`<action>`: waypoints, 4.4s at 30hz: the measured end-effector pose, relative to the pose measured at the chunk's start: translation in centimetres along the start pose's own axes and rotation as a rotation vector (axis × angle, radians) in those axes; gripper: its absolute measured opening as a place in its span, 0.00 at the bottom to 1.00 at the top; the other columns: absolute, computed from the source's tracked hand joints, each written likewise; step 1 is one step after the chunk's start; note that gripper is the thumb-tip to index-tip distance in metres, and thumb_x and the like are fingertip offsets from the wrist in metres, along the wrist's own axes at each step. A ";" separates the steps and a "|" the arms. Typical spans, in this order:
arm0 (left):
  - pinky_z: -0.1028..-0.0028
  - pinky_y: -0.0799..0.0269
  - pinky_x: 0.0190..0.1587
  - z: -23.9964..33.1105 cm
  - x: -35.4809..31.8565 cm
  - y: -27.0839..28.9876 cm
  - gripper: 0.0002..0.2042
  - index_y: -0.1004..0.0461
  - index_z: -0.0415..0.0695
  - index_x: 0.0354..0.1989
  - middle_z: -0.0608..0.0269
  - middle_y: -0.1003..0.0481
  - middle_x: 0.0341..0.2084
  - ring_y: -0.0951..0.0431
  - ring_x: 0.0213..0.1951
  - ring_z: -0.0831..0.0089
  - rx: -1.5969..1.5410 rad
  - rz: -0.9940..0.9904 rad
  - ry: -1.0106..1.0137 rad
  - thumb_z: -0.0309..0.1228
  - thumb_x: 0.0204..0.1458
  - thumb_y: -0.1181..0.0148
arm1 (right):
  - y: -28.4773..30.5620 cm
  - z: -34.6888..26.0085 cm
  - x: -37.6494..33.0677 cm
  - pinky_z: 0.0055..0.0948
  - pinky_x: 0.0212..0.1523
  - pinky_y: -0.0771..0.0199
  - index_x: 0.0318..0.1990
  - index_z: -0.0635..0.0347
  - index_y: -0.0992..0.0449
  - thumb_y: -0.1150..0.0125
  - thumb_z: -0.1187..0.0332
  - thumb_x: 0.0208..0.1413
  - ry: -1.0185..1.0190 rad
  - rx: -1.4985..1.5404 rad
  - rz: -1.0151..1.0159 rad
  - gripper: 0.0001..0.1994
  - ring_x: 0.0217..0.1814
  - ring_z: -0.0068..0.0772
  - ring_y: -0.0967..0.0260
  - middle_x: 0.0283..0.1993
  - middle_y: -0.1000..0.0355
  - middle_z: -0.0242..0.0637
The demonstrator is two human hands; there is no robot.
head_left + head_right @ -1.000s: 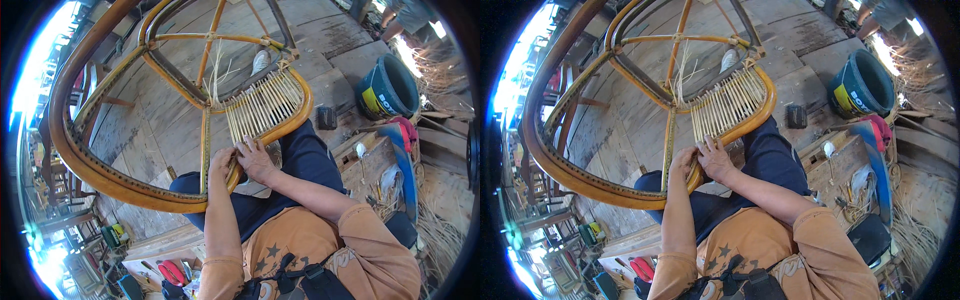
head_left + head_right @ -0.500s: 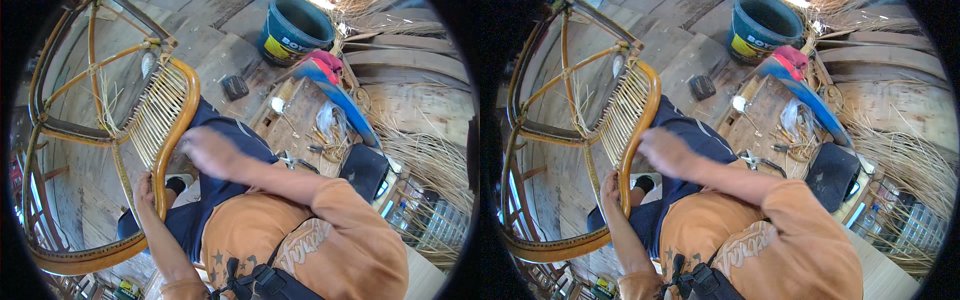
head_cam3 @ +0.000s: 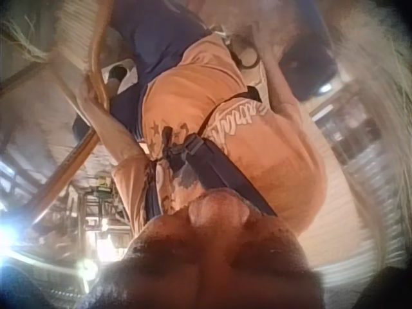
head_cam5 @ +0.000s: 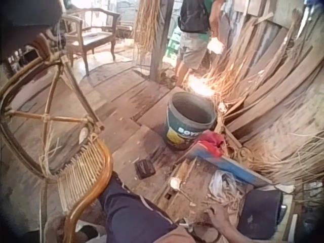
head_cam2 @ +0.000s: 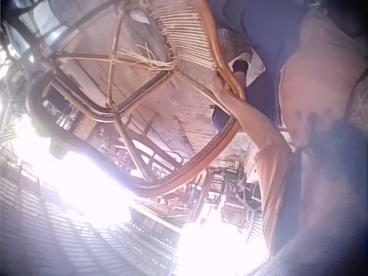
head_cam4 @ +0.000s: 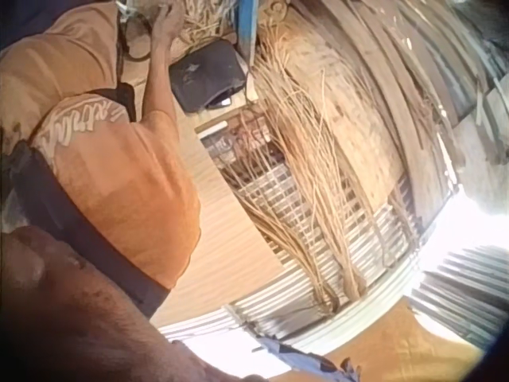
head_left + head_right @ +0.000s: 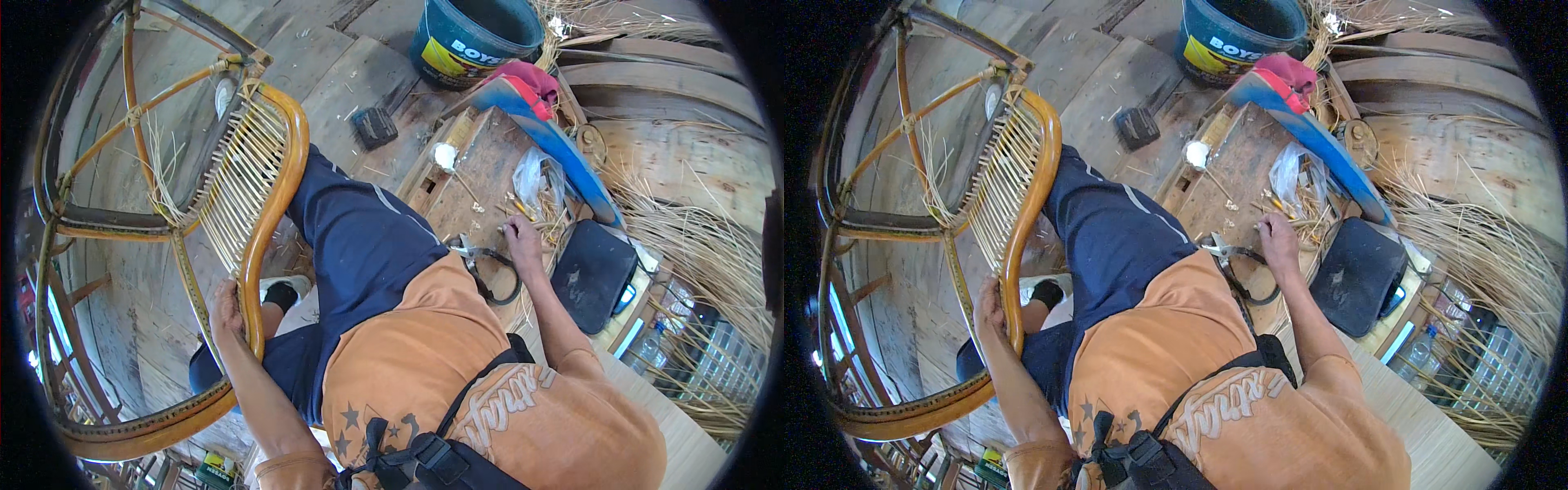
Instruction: Repairing and weaving the rattan seat of a wooden chair.
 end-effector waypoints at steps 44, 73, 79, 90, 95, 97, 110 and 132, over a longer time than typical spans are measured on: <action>0.72 0.33 0.38 0.2 0.1 0.4 0.08 0.35 0.41 0.32 0.62 0.32 0.29 0.31 0.33 0.72 0.022 -0.036 -0.042 0.29 0.48 0.45 | 3.7 3.1 3.2 0.35 0.41 0.34 0.37 0.55 0.27 0.44 0.67 0.48 0.099 -0.272 0.169 0.08 0.42 0.43 0.34 0.37 0.31 0.41; 0.70 0.26 0.27 0.3 -1.1 -0.8 0.05 0.32 0.42 0.30 0.59 0.29 0.25 0.26 0.25 0.68 -0.032 -0.042 0.007 0.30 0.51 0.47 | 3.8 5.2 2.7 0.33 0.42 0.33 0.35 0.60 0.27 0.45 0.71 0.47 0.008 -0.223 0.148 0.07 0.40 0.43 0.32 0.36 0.31 0.43; 0.72 0.28 0.32 0.7 -0.6 -2.4 0.04 0.36 0.43 0.27 0.64 0.33 0.24 0.29 0.28 0.72 -0.031 -0.072 0.020 0.25 0.46 0.46 | 5.1 5.8 2.0 0.36 0.39 0.34 0.34 0.61 0.29 0.47 0.72 0.49 -0.012 -0.216 0.273 0.06 0.38 0.47 0.33 0.33 0.33 0.46; 0.69 0.28 0.38 -0.8 1.0 1.4 0.11 0.26 0.42 0.36 0.60 0.26 0.29 0.27 0.35 0.67 0.293 -0.280 -0.304 0.24 0.42 0.43 | 5.0 8.6 2.6 0.31 0.41 0.33 0.43 0.61 0.28 0.51 0.73 0.49 -0.059 -0.112 0.237 0.12 0.37 0.38 0.30 0.35 0.27 0.42; 0.66 0.34 0.46 0.5 -1.0 -1.5 0.12 0.27 0.44 0.36 0.50 0.29 0.33 0.30 0.41 0.52 1.161 -0.169 -0.733 0.27 0.40 0.45 | 4.5 7.3 1.6 0.16 0.13 0.45 0.44 0.59 0.36 0.57 0.65 0.59 -0.223 0.416 0.084 0.10 0.15 0.16 0.44 0.24 0.40 0.28; 0.67 0.33 0.44 1.7 -2.1 -2.3 0.11 0.27 0.44 0.35 0.50 0.28 0.33 0.30 0.41 0.52 1.058 -0.121 -0.676 0.26 0.40 0.45 | 3.8 3.5 2.2 0.15 0.14 0.45 0.47 0.60 0.37 0.57 0.67 0.58 -0.216 0.488 0.019 0.12 0.17 0.15 0.43 0.25 0.40 0.27; 0.64 0.29 0.31 3.0 -2.2 -2.8 0.14 0.25 0.43 0.37 0.53 0.25 0.31 0.24 0.32 0.61 0.801 -0.004 -0.188 0.37 0.47 0.50 | -16.9 -35.1 -4.3 0.22 0.32 0.33 0.36 0.64 0.28 0.48 0.76 0.51 0.823 0.397 -0.578 0.06 0.28 0.26 0.33 0.30 0.31 0.36; 0.65 0.27 0.40 1.6 1.0 -3.4 0.11 0.22 0.44 0.32 0.56 0.24 0.37 0.24 0.39 0.59 1.223 -0.011 -0.637 0.24 0.38 0.44 | -24.9 -40.5 -9.9 0.39 0.27 0.31 0.33 0.54 0.31 0.50 0.70 0.51 1.447 -0.029 -0.452 0.03 0.33 0.44 0.33 0.31 0.37 0.38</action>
Point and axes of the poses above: each hand's wrist, its own x-axis towards the middle knuckle, its own y-axis out of the back of the hand, z = x × y, the point moved 5 cm from there along x, towards the middle knuckle
